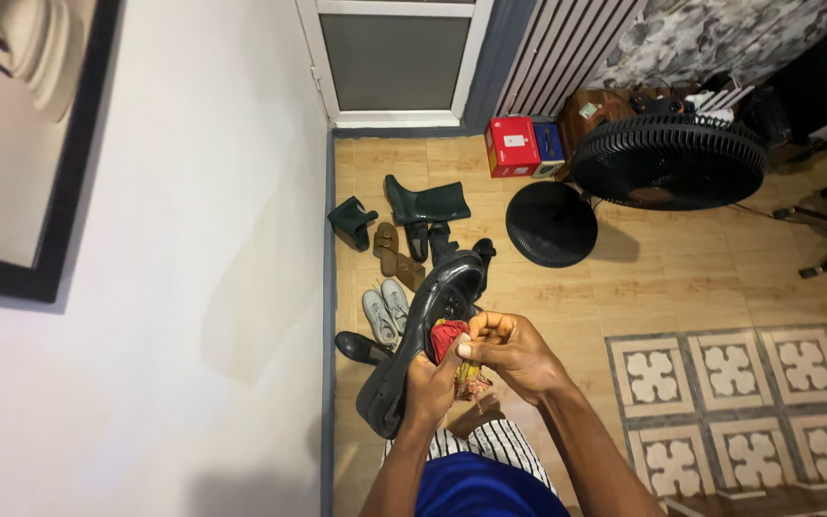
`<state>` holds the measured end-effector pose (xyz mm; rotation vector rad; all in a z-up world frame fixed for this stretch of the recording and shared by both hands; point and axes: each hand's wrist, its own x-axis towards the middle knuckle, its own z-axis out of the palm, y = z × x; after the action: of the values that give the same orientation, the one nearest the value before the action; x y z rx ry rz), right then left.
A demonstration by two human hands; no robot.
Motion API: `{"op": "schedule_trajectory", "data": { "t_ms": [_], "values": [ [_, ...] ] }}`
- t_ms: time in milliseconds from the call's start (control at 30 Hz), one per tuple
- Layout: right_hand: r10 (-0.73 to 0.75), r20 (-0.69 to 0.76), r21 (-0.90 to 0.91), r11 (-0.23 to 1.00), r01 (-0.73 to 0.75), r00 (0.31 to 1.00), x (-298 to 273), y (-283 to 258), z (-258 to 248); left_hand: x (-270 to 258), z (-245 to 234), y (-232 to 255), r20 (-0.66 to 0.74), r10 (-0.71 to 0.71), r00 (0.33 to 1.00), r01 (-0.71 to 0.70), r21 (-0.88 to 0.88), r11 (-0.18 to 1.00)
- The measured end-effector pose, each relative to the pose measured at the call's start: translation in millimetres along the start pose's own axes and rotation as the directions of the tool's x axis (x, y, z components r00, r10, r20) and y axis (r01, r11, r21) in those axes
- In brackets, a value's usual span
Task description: The person wipes a black shoe with a colorful cloth, rotating the shoe to clean different areas including the sole and upper. The person continues wiping the shoe repeatedly for the duration of the clip.
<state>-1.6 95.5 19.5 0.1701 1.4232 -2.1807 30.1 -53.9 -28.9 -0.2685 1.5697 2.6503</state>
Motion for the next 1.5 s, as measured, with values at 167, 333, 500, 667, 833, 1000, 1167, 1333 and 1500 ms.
{"op": "schedule_trajectory", "data": {
  "t_ms": [167, 333, 500, 667, 833, 1000, 1167, 1333, 1500],
  "values": [
    [0.083, 0.043, 0.155, 0.984, -0.089, 0.996, -5.3, 2.5, -5.7, -4.5, 4.0, -7.4, 0.018, -0.101, 0.995, 0.102, -0.043, 0.994],
    [0.106, -0.01, 0.223, 0.969, -0.101, 0.994, -14.9, 11.8, -18.1, -8.9, 11.5, -24.1, 0.009, -0.217, 0.976, 0.217, -0.081, 0.973],
    [0.052, -0.032, 0.245, 0.969, -0.043, 0.998, -26.9, 23.1, -38.6, -10.1, 28.6, -40.5, 0.028, -0.354, 0.935, 0.35, -0.236, 0.906],
    [-0.008, -0.041, 0.368, 0.93, 0.022, 0.999, -42.5, 28.1, -62.2, -11.2, 52.9, -40.1, 0.061, -0.387, 0.92, 0.391, -0.205, 0.897],
    [-0.011, -0.064, 0.467, 0.883, 0.039, 0.998, -57.8, 21.7, -86.9, -15.1, 87.5, -38.7, 0.1, -0.411, 0.906, 0.423, -0.234, 0.876],
    [0.025, -0.11, 0.463, 0.886, 0.029, 0.994, -76.2, 7.2, -112.5, -23.9, 119.6, -52.7, 0.049, -0.412, 0.91, 0.411, -0.24, 0.879],
    [0.005, -0.068, 0.471, 0.882, 0.027, 0.998, -89.9, -5.2, -131.1, -30.6, 139.8, -69.7, 0.061, -0.351, 0.934, 0.355, -0.24, 0.903],
    [-0.001, -0.046, 0.403, 0.915, 0.019, 0.999, -96.9, -6.7, -153.2, -39.1, 156.5, -83.5, 0.008, -0.29, 0.957, 0.285, -0.214, 0.934],
    [-0.055, -0.014, 0.257, 0.965, 0.057, 0.998, -100.9, -14.0, -166.2, -45.3, 167.3, -89.9, -0.058, -0.236, 0.97, 0.232, -0.071, 0.97]
  ]
}}
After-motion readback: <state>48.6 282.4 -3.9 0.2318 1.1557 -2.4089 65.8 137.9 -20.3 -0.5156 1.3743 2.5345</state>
